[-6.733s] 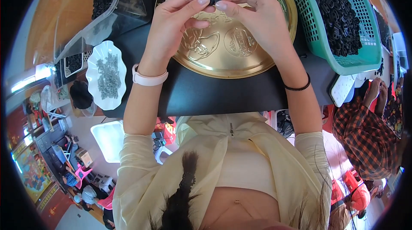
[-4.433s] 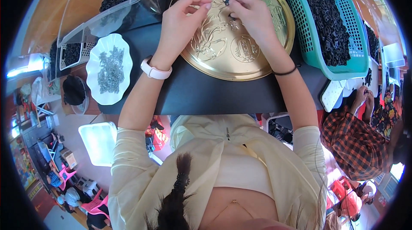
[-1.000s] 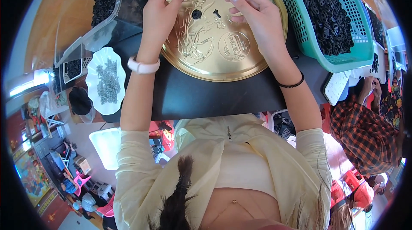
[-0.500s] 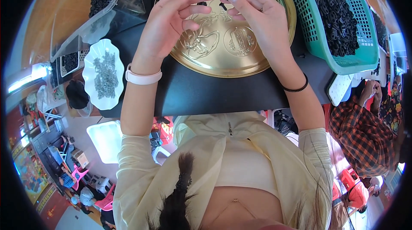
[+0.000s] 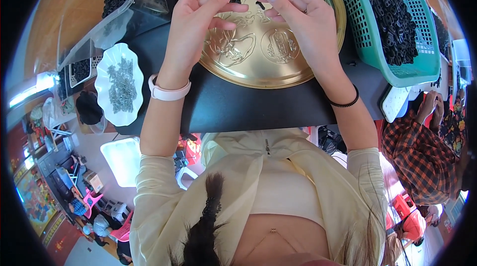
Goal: The person assembles small black parts on a gold tray by hand.
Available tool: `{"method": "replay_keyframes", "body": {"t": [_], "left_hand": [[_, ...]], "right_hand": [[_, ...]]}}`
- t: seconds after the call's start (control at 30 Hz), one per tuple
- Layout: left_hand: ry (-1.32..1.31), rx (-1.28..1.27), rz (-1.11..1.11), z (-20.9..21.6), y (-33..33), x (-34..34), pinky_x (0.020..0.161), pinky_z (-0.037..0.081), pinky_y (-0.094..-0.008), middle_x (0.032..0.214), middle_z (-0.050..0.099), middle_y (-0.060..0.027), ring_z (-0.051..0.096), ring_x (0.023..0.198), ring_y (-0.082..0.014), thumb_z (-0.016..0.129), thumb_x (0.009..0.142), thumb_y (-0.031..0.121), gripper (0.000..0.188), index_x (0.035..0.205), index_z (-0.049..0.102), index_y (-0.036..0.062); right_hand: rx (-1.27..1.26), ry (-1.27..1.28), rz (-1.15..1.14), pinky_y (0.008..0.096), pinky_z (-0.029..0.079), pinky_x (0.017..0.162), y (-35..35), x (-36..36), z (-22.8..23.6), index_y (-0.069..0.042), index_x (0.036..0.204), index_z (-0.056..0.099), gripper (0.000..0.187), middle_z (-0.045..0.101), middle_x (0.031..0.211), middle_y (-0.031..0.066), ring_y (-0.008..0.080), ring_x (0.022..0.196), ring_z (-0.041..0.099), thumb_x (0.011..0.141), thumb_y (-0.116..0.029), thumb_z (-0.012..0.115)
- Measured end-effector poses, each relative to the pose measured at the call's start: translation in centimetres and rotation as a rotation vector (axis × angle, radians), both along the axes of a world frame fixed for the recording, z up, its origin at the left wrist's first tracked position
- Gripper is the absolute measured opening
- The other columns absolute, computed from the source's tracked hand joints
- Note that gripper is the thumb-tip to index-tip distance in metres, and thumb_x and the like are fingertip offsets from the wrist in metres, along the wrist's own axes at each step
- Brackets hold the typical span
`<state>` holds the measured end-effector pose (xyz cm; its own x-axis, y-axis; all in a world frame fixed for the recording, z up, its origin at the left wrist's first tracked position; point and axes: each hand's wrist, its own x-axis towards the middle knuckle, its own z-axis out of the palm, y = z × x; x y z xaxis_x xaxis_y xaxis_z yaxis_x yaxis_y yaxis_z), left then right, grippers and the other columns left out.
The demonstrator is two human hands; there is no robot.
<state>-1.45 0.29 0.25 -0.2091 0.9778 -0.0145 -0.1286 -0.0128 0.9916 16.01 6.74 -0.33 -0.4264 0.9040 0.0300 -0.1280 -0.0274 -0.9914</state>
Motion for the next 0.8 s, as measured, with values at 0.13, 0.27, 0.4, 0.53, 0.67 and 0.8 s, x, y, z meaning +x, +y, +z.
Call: {"method": "replay_keyframes", "body": {"t": [0.13, 0.27, 0.4, 0.53, 0.67, 0.8], "left_hand": [[-0.24, -0.037, -0.073, -0.3, 0.1, -0.2, 0.063, 0.055, -0.0235, 0.116, 0.062, -0.0169, 0.066, 0.096, -0.0209, 0.052, 0.094, 0.018, 0.021, 0.109, 0.051, 0.0044], [-0.337, -0.041, -0.097, -0.4, 0.1, 0.2, 0.064, 0.055, -0.0242, 0.124, 0.057, -0.0177, 0.065, 0.098, -0.0218, 0.044, 0.096, 0.017, 0.028, 0.12, 0.05, 0.0035], [-0.178, -0.053, -0.123, 0.0, 0.1, 0.5, 0.064, 0.056, -0.0234, 0.134, 0.049, -0.0158, 0.063, 0.101, -0.0201, 0.041, 0.097, 0.019, 0.042, 0.137, 0.038, 0.0039], [-0.237, -0.059, -0.162, -0.1, 0.0, 0.7, 0.063, 0.055, -0.023, 0.127, 0.053, -0.0125, 0.064, 0.098, -0.0198, 0.042, 0.096, 0.016, 0.04, 0.134, 0.043, 0.0039], [-0.268, -0.066, -0.146, -0.3, -0.1, 0.9, 0.063, 0.055, -0.0234, 0.119, 0.058, -0.0101, 0.065, 0.096, -0.0205, 0.044, 0.096, 0.015, 0.036, 0.129, 0.049, 0.0039], [-0.216, -0.089, -0.147, -0.2, -0.2, 1.1, 0.06, 0.054, -0.0205, 0.127, 0.053, -0.0091, 0.064, 0.097, -0.0175, 0.046, 0.096, 0.016, 0.041, 0.134, 0.044, 0.0042]], "right_hand": [[0.004, 0.004, 0.016, 0.0195, 0.049, 0.068, -0.1, -0.1, -0.2, 0.003, 0.105, 0.063, 0.026, 0.068, 0.089, 0.0074, 0.0091, 0.075, 0.062, 0.086, -0.014, 0.065], [0.001, -0.011, 0.033, 0.0193, 0.049, 0.068, -0.5, -0.2, -0.1, 0.003, 0.105, 0.063, 0.024, 0.068, 0.089, 0.007, 0.0085, 0.075, 0.061, 0.087, -0.013, 0.064], [0.007, -0.012, 0.032, 0.0194, 0.049, 0.07, -0.5, -0.2, -0.2, 0.002, 0.105, 0.064, 0.022, 0.068, 0.089, 0.0069, 0.0081, 0.078, 0.061, 0.087, -0.011, 0.063], [0.035, -0.014, 0.039, 0.0197, 0.049, 0.071, -0.5, -0.2, -0.4, 0.001, 0.104, 0.065, 0.021, 0.068, 0.089, 0.0069, 0.008, 0.08, 0.062, 0.087, -0.01, 0.063], [0.031, -0.002, 0.042, 0.0195, 0.048, 0.07, -0.5, -0.3, -0.7, 0.0, 0.103, 0.065, 0.02, 0.068, 0.089, 0.0068, 0.0076, 0.08, 0.062, 0.087, -0.009, 0.063], [0.041, -0.028, 0.029, 0.0196, 0.048, 0.07, -0.5, -0.3, -0.9, 0.001, 0.103, 0.065, 0.02, 0.068, 0.089, 0.0064, 0.0074, 0.08, 0.061, 0.086, -0.01, 0.063]]}}
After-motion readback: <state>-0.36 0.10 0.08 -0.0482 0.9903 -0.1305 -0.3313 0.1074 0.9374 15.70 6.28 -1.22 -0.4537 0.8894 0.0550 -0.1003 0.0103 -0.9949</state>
